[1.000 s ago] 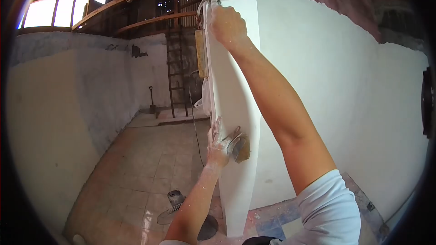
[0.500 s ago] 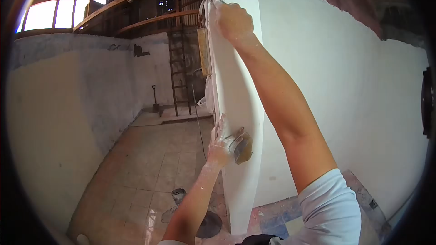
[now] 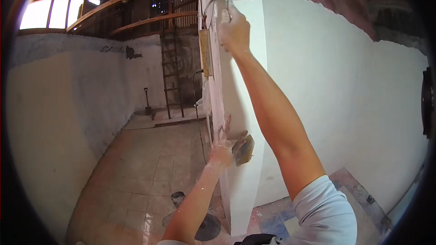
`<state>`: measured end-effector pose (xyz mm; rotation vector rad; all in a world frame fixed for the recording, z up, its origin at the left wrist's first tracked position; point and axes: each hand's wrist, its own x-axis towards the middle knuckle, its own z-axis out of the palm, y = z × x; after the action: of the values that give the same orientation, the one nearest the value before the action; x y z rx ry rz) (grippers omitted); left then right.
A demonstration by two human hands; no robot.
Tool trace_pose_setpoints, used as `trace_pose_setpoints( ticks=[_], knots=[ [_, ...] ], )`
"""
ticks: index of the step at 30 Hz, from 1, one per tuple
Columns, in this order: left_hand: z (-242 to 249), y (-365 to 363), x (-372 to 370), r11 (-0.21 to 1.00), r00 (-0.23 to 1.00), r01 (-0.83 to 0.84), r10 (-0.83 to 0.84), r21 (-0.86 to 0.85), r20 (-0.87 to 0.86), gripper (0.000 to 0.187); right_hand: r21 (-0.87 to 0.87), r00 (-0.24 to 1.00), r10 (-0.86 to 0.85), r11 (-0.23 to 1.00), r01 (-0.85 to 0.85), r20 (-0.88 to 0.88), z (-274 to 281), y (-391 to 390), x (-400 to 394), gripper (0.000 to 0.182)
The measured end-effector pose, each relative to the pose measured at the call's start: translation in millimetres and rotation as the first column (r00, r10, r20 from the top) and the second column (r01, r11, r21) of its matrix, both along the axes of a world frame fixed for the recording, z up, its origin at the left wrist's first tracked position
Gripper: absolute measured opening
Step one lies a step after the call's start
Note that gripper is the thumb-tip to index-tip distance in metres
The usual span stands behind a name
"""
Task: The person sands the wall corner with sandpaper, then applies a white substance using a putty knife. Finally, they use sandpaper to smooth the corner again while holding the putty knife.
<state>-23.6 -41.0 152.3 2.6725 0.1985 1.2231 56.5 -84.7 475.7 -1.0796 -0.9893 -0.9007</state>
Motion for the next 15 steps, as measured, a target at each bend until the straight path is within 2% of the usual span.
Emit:
trace_pose_setpoints(
  ticks=[1, 2, 5, 6, 7, 8, 10, 11, 12, 14, 15],
  knots=[
    [-2.2, 3.2, 1.7, 0.998, 1.0, 0.003, -0.004, 0.058, 0.022, 0.038, -0.038, 0.999, 0.011, 0.999, -0.013, -0.047, 0.8, -1.9, -16.0, 0.046],
    [-5.4, 5.4, 3.6, 0.998, 1.0, 0.007, -0.008, 0.056, 0.021, 0.038, -0.019, 0.992, -0.12, 0.992, 0.121, 0.043, 0.1, 10.8, -10.7, 0.046],
    [-9.2, 10.9, 4.6, 0.998, 0.999, 0.053, -0.053, -0.034, -0.005, 0.031, -0.074, 0.982, -0.173, 0.981, 0.179, 0.08, 1.2, -6.1, -3.8, 0.044],
    [-8.3, 10.9, 4.6, 0.999, 0.999, 0.038, -0.038, 0.01, -0.023, 0.031, -0.062, 0.993, -0.097, 0.993, 0.101, 0.068, 0.7, -10.5, -2.9, 0.043],
    [-6.7, 10.8, 5.4, 0.998, 0.999, 0.027, -0.025, 0.058, -0.038, 0.033, 0.006, 0.983, -0.152, 0.988, 0.152, 0.102, 0.4, -1.3, 0.5, 0.04],
    [-12.9, 16.5, 8.7, 0.998, 0.998, 0.059, -0.058, 0.026, -0.034, 0.029, 0.075, 0.969, -0.212, 0.976, 0.203, 0.13, 0.2, 6.0, 0.7, 0.038],
    [-9.8, 9.2, 7.3, 0.995, 0.998, 0.039, -0.042, 0.093, 0.036, 0.03, -0.266, 0.885, -0.407, 0.848, 0.458, 0.224, -9.6, 20.3, -17.2, 0.034],
    [-7.5, 4.2, 2.8, 0.998, 0.998, 0.06, -0.06, 0.007, -0.033, 0.032, -0.401, 0.873, -0.328, 0.791, 0.463, 0.361, -19.4, 28.0, -28.4, 0.031],
    [-8.7, 6.1, 3.8, 0.998, 0.997, 0.062, -0.062, 0.005, -0.037, 0.032, -0.439, 0.909, -0.237, 0.815, 0.378, 0.342, -32.9, 35.7, -41.2, 0.034],
    [-16.7, 12.2, 4.8, 0.998, 0.992, 0.034, -0.028, 0.047, -0.125, 0.032, -0.331, 0.937, -0.141, 0.91, 0.25, 0.319, -50.9, 27.4, -70.4, 0.037],
    [-19.8, 13.1, 2.6, 0.997, 0.993, 0.065, -0.06, 0.046, -0.106, 0.031, -0.222, 0.926, -0.106, 0.955, 0.196, 0.361, -57.7, 31.1, -72.7, 0.04]
  ],
)
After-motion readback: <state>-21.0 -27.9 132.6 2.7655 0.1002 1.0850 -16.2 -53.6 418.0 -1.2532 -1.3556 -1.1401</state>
